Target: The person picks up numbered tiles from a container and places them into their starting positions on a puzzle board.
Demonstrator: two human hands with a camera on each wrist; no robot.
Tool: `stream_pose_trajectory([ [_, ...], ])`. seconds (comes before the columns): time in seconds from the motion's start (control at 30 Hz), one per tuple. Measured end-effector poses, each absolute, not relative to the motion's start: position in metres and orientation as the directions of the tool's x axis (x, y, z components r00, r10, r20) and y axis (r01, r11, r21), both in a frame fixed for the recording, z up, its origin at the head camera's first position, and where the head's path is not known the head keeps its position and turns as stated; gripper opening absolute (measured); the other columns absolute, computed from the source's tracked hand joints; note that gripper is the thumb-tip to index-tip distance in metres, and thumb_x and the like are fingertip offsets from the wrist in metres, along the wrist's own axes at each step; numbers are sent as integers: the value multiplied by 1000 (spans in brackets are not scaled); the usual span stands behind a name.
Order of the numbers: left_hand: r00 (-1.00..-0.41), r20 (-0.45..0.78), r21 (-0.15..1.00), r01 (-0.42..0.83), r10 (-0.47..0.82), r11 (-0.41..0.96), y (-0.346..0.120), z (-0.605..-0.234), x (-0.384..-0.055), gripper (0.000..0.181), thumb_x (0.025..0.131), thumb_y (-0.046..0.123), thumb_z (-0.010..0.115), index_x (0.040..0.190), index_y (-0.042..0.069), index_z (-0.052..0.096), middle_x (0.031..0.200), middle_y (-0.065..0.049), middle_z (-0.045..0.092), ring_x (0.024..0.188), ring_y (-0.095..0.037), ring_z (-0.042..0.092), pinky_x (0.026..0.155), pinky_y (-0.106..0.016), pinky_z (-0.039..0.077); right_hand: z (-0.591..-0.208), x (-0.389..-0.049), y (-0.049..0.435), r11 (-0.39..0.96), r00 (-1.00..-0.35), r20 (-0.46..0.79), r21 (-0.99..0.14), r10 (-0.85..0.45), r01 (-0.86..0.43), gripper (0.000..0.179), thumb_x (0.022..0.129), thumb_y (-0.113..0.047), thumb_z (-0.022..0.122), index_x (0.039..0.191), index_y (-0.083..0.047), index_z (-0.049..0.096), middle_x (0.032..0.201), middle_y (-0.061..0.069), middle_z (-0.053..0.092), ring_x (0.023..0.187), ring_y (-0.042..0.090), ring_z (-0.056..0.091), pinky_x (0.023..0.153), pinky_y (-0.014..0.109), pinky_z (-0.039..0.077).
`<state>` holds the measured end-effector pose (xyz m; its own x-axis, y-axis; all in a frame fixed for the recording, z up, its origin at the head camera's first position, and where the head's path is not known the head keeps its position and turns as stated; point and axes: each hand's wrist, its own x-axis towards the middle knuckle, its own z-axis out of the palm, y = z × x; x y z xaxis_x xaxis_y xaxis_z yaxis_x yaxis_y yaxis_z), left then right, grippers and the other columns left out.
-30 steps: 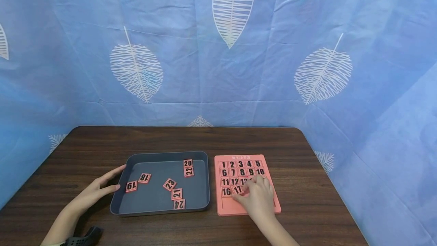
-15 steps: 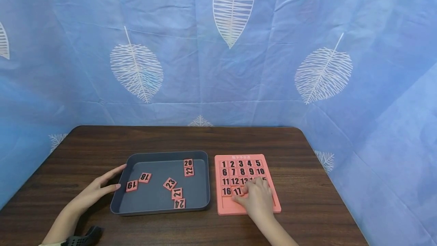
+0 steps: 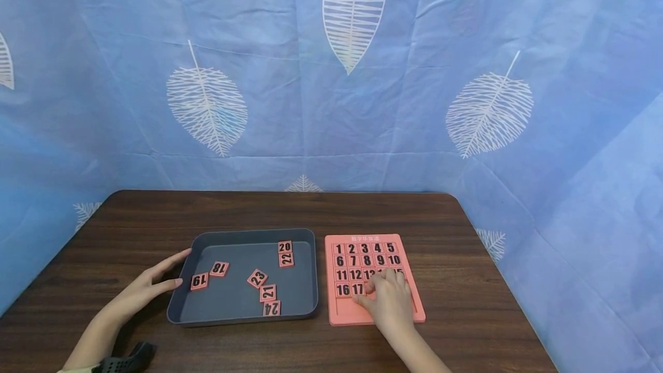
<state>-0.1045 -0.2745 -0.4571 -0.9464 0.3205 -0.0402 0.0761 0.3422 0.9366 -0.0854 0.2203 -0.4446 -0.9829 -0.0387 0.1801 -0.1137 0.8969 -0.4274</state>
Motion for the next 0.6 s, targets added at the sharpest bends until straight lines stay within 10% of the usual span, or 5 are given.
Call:
stream_pose_trajectory([
  [0.6, -941, -13, 936, 108, 337, 336, -276, -457, -105, 61, 98, 16, 56, 152, 10, 28, 154, -21, 19, 137, -51, 10, 96, -71, 25, -391, -106, 168, 731, -848, 382, -445, -367, -517, 30, 68, -28, 87, 96, -22, 75, 96, -8, 48, 88, 15, 40, 77, 39, 35],
])
